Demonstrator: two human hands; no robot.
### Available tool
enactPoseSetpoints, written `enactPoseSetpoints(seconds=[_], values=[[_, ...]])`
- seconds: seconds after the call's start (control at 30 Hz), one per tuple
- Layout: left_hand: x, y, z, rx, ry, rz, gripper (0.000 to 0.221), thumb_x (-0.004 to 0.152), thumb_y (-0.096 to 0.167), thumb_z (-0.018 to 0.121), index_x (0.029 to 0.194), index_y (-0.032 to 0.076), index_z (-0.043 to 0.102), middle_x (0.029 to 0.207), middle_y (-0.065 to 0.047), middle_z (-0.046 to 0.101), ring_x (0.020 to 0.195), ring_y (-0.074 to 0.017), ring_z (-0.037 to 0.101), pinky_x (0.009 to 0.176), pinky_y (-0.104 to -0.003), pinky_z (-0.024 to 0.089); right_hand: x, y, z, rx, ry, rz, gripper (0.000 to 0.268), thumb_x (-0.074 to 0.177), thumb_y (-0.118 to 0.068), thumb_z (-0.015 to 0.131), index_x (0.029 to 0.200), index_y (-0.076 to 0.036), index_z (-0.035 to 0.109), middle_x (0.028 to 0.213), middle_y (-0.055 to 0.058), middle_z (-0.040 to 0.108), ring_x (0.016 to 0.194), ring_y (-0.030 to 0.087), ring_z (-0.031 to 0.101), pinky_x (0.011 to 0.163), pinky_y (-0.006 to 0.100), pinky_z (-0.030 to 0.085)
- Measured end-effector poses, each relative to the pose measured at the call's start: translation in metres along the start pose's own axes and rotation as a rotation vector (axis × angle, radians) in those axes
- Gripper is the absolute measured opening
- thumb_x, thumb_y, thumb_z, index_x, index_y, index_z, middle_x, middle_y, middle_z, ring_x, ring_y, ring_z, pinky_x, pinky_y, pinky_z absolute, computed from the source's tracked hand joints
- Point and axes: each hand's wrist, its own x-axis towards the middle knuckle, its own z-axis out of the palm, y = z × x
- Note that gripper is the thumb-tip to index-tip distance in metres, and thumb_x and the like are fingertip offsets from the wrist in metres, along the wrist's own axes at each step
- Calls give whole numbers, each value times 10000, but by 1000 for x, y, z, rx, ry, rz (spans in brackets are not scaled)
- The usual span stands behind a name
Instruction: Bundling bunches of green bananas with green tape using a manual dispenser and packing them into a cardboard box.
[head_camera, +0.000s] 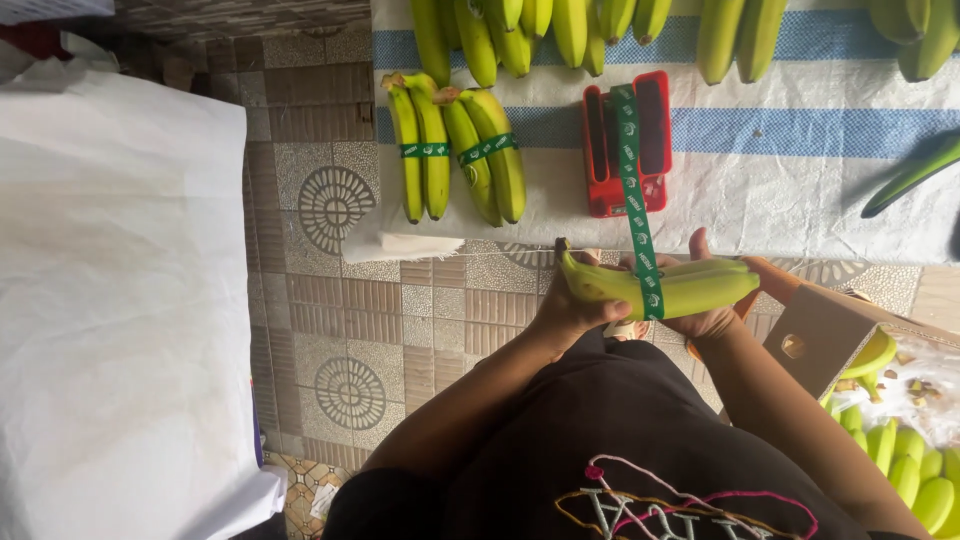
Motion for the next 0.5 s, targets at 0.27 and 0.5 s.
enactPoseSetpoints(seconds=[0.27, 0.5], values=[[-1, 8, -5, 60, -15, -13, 815, 641, 91, 985, 1230, 123, 421, 1120, -87, 686, 1043, -160, 678, 870, -239, 599, 28, -49, -53, -312, -368, 276, 1096, 954, -900, 316, 1101, 107, 723, 1067, 362, 729, 895, 441, 755, 856, 524, 599], [8, 19, -10, 150, -90, 4, 869, 620, 120, 1005, 1255, 92, 412, 1188, -122, 676, 1092, -173, 670, 924, -272, 570, 24, -86, 7, -1257, -118, 340, 1206, 849, -895, 128, 1000, 50, 860, 1340, 328, 688, 1259, 570, 593, 1132, 606, 354]])
